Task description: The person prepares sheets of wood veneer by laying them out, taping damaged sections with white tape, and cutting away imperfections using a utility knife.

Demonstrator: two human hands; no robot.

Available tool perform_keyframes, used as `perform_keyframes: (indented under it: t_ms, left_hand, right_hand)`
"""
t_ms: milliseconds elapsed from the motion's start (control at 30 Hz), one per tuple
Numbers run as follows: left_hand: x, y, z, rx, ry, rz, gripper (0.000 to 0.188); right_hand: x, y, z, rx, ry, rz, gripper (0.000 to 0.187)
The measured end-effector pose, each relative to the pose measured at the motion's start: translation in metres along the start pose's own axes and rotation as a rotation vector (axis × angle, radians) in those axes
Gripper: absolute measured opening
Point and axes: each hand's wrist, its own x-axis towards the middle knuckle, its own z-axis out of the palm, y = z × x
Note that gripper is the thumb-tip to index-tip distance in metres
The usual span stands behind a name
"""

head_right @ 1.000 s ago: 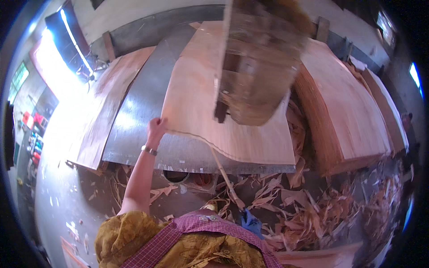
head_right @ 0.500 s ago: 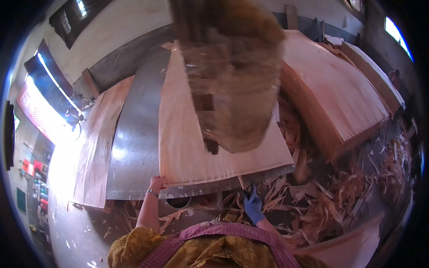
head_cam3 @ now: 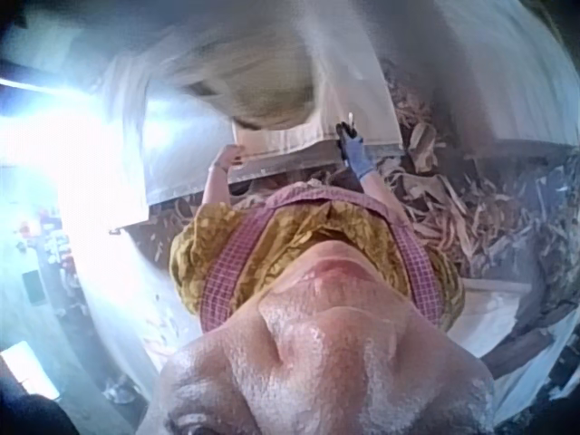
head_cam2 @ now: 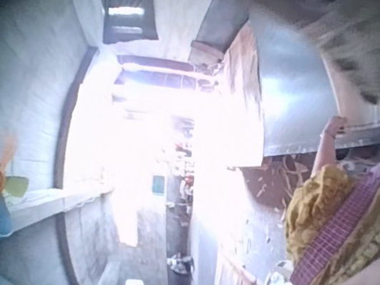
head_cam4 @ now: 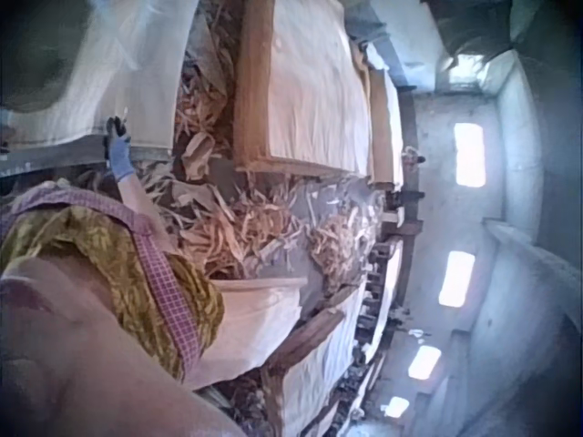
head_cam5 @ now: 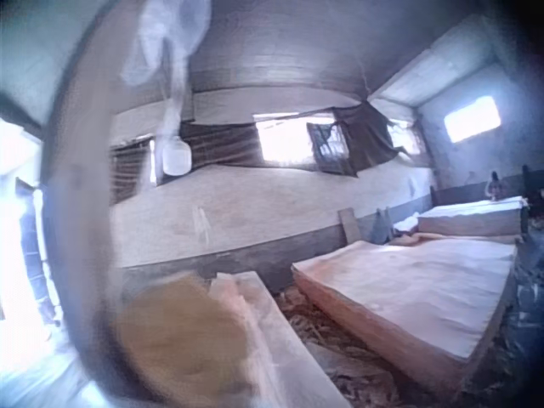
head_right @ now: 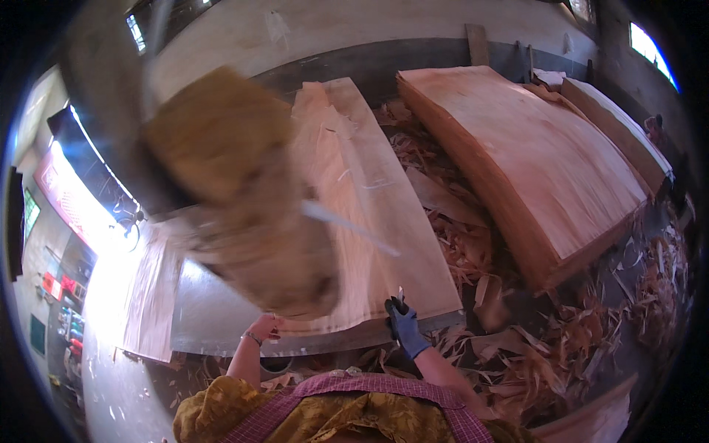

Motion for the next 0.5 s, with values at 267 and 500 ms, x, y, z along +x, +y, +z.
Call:
perform_keyframes:
  t_ms: [267,500]
  left_hand:
    - [-0.014,0.115,0.243,0.073,-0.099,0.079,0.033]
    - [-0.041,0.231,0.502,0.066,-0.218,0.188,0.036]
  right_hand:
    - [0.024,-0.154,-0.226,0.266,-0.194,0.094,0.022]
    - [0.045,-0.304,-0.453,0.201,-0.060,0.083,0.027]
